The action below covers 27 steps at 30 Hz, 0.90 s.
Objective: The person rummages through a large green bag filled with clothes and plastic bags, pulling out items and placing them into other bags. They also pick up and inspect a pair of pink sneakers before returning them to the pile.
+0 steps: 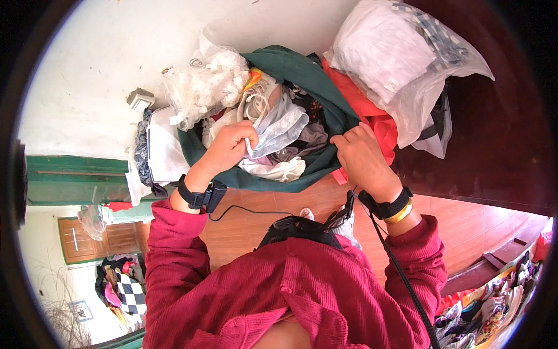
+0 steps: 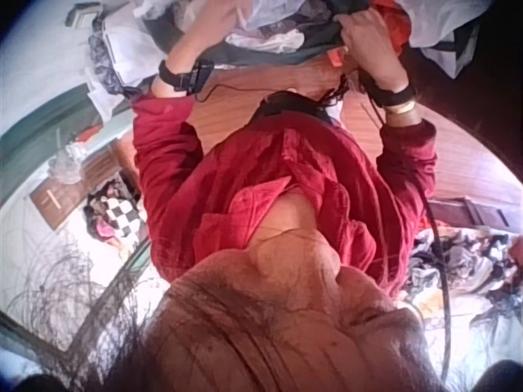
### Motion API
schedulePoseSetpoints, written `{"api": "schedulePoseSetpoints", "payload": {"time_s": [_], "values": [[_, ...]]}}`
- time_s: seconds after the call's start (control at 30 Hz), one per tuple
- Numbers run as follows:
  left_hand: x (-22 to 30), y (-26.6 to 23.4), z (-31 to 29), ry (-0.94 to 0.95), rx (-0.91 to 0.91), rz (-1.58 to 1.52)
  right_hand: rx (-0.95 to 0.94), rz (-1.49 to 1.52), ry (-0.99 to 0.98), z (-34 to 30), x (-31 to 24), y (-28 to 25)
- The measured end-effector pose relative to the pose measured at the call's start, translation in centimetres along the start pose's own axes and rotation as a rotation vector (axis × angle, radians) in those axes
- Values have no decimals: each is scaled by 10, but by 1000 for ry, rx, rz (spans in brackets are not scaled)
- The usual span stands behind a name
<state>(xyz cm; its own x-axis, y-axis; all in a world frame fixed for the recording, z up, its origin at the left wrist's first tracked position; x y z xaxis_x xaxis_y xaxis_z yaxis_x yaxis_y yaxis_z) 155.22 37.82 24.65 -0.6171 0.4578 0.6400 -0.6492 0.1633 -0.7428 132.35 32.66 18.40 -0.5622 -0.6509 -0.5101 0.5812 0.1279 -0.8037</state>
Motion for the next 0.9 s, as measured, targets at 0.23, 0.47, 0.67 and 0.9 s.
{"api": "schedulePoseSetpoints", "payload": {"time_s": [0.23,0.47,0.67,0.9], "values": [[26,-2,-6,61,-33,-2,-19,-27,-4,1,2,6],[62,-2,-5,145,-27,-199,0,-112,-24,6,-29,-15],[71,28,26,279,39,-270,-161,309,-111,25,-60,-7],[13,10,17,-79,52,732,-35,930,530,46,25,45]]}}
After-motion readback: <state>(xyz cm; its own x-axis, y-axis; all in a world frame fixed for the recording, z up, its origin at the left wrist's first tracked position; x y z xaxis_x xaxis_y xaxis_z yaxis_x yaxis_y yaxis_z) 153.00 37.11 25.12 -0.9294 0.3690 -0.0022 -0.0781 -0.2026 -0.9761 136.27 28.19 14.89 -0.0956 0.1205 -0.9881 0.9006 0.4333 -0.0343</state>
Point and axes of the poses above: each hand's wrist, its own z-axis towards the middle knuckle, its own y-axis out of the palm, x = y × z, the point moved 6 cm from there along z, towards the middle knuckle, and after that the axes turned 14 degrees about y, right-handed, at the moved point
